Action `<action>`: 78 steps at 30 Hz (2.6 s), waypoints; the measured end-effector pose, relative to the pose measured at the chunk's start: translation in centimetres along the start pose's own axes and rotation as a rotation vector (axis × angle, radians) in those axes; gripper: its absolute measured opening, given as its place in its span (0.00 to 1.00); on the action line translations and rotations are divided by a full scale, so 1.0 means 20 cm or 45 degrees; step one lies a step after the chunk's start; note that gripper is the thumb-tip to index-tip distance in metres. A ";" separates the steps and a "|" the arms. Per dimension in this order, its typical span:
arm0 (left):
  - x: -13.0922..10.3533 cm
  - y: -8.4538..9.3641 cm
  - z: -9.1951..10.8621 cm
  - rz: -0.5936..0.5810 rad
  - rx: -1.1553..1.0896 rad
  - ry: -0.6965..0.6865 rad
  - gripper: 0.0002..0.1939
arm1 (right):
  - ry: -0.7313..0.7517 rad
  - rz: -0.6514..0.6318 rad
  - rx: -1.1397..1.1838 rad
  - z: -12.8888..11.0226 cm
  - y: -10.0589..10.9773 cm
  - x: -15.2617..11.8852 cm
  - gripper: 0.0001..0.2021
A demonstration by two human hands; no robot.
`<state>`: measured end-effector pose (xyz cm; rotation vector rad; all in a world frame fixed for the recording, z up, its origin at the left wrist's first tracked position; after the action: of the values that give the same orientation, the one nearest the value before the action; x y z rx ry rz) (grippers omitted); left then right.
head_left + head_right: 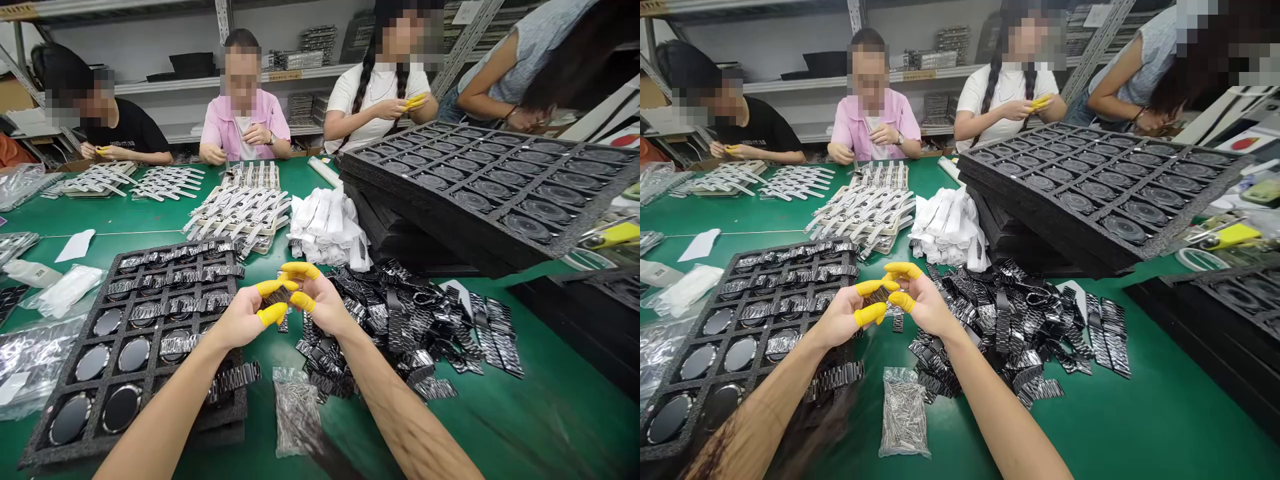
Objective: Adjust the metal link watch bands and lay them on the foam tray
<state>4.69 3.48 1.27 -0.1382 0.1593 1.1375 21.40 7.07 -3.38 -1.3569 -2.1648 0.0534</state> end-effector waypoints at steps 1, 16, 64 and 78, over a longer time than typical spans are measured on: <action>0.00 0.00 0.00 0.008 0.021 -0.014 0.18 | 0.028 -0.025 -0.002 0.00 0.01 0.00 0.25; -0.01 0.01 0.00 -0.163 -0.138 0.161 0.30 | 0.567 -0.329 -0.747 -0.14 0.03 0.00 0.05; -0.81 1.08 0.09 0.744 1.847 0.791 0.06 | 0.098 0.297 0.321 -0.20 -0.05 -0.01 0.13; -0.80 1.01 0.18 1.113 0.767 -0.061 0.18 | -0.058 0.305 0.414 -0.23 -0.11 0.00 0.20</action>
<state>-20.02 -1.68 7.43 0.5463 0.5453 1.9007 21.79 4.87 1.15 -1.4213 -1.9151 0.5103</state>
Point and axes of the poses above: each hand's wrist, its own x-axis towards the middle knuckle, its own y-axis out of the back of the hand, z = x × y, the point moved 2 cm from there along x, towards the middle knuckle, and after that the axes turned 10 degrees about y, right-handed, at the moved point
